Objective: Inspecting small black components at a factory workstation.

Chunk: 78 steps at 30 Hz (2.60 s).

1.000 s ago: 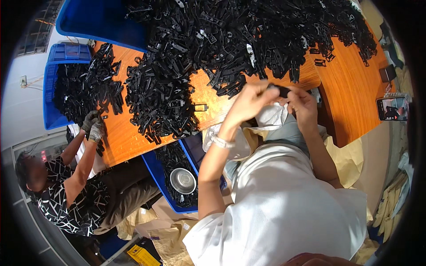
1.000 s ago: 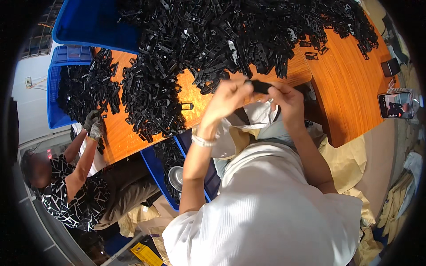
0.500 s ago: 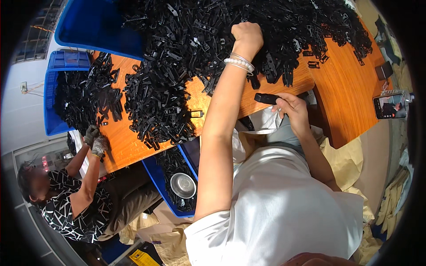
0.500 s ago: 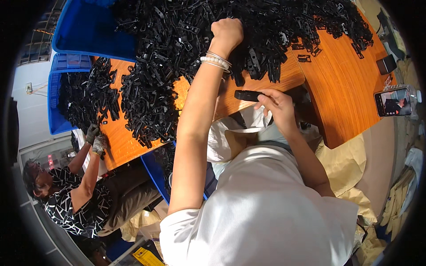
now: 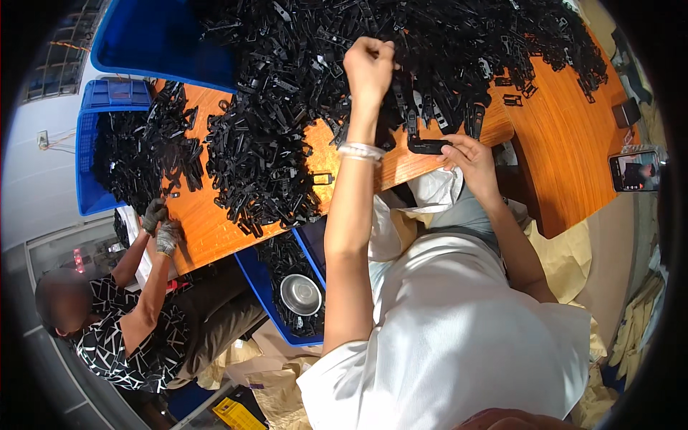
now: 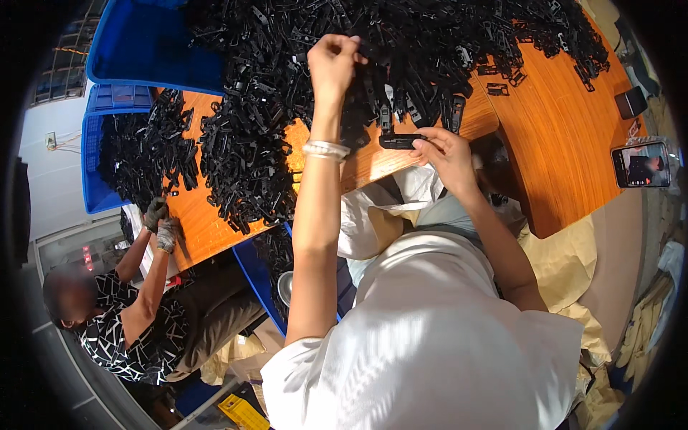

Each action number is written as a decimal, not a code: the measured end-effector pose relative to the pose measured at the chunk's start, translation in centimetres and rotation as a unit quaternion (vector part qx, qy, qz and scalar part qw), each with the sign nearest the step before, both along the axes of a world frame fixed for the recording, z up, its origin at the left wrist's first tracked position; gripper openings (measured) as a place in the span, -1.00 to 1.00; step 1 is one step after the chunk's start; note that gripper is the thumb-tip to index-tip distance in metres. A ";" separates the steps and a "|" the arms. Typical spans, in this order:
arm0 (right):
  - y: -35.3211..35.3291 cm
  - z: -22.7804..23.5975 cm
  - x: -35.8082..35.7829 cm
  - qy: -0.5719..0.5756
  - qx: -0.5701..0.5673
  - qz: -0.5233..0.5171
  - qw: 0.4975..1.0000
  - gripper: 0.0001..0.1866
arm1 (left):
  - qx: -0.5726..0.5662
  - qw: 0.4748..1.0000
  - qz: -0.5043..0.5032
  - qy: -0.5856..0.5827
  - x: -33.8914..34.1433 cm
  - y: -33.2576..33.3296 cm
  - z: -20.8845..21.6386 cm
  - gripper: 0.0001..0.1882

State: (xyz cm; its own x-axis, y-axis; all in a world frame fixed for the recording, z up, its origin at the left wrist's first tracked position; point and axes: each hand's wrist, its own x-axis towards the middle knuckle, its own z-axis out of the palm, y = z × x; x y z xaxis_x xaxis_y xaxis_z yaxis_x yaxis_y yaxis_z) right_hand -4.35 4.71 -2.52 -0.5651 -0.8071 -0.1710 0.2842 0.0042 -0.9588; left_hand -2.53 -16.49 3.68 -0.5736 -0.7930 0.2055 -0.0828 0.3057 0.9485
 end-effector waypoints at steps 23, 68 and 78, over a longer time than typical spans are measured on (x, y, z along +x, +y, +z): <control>1.4 6.5 1.7 0.275 -0.065 0.048 0.958 -0.76 | 0.297 0.933 -0.199 -0.045 11.6 10.2 2.2 -0.77; 3.8 2.6 -6.5 0.571 0.164 -0.274 0.756 -0.88 | -0.355 0.880 0.097 -0.299 17.2 8.0 0.0 -0.78; 2.7 3.4 -5.1 0.474 0.032 -0.166 0.864 -0.89 | 0.245 0.963 -0.090 0.071 14.0 10.1 0.6 -0.58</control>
